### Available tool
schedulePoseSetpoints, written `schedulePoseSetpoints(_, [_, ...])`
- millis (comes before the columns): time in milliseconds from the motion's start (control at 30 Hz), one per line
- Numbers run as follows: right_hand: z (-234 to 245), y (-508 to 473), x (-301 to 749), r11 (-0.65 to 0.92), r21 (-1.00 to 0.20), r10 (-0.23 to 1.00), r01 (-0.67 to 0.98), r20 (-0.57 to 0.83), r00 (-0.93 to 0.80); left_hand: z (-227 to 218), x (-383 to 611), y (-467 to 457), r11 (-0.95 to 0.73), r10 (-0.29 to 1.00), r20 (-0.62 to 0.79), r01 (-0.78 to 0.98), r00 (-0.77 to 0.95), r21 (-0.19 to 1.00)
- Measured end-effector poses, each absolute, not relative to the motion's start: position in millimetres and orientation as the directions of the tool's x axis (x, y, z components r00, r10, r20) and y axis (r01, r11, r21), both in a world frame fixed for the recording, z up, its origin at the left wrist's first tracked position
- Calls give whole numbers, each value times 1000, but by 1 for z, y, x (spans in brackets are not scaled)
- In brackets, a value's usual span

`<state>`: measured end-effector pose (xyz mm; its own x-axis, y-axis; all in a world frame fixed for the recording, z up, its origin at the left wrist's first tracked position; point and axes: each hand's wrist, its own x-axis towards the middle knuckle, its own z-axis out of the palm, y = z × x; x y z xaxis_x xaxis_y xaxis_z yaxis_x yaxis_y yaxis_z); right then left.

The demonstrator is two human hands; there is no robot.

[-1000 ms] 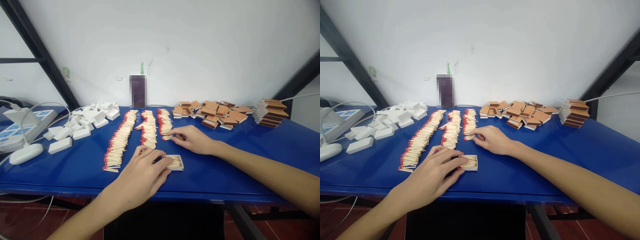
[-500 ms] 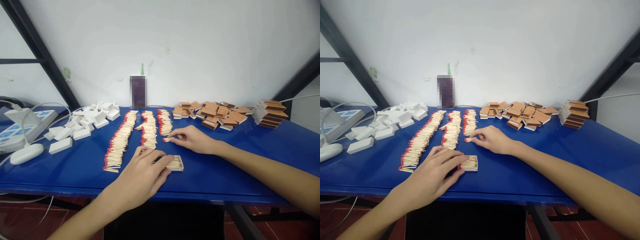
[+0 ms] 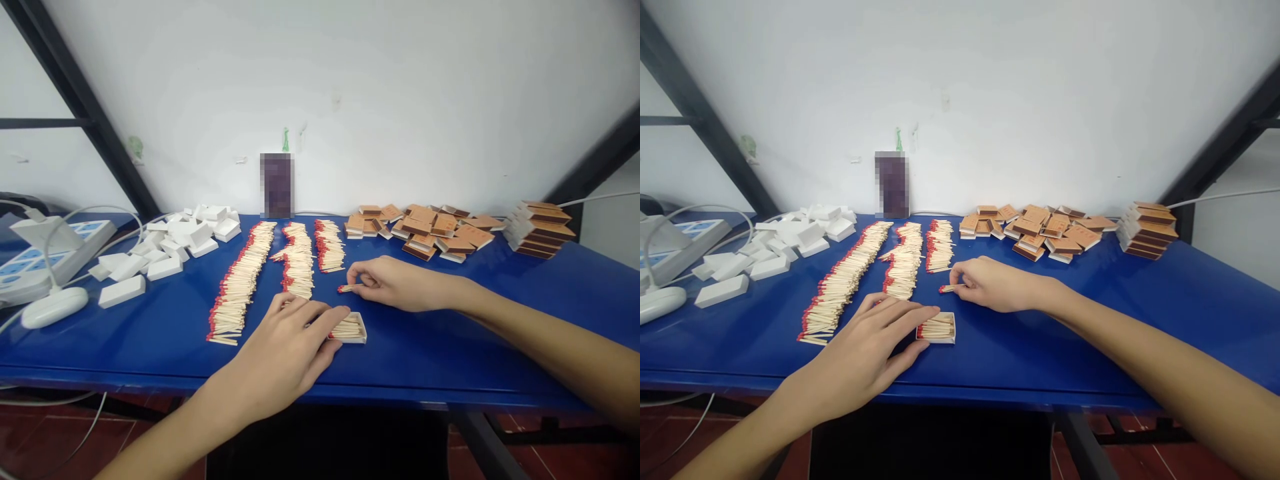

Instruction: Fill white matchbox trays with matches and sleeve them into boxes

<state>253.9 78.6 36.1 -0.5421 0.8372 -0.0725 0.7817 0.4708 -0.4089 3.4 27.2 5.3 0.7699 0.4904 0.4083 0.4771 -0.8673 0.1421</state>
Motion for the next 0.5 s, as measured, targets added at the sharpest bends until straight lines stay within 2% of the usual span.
schedulePoseSetpoints(133, [33,75,254,530,-262,829,806,-40,-558,6,4,28,-867,490,407,479,771,137])
schedulePoseSetpoints(267, [33,72,254,555,-217,819,803,-22,-573,8,4,27,-856,509,414,496,755,147])
schedulePoseSetpoints(367, [38,65,252,574,-243,805,782,-9,-594,7,4,27,-833,545,435,521,717,185])
schedulePoseSetpoints(500, [49,48,242,574,-356,789,737,-3,-615,3,4,28,-824,556,470,532,686,198])
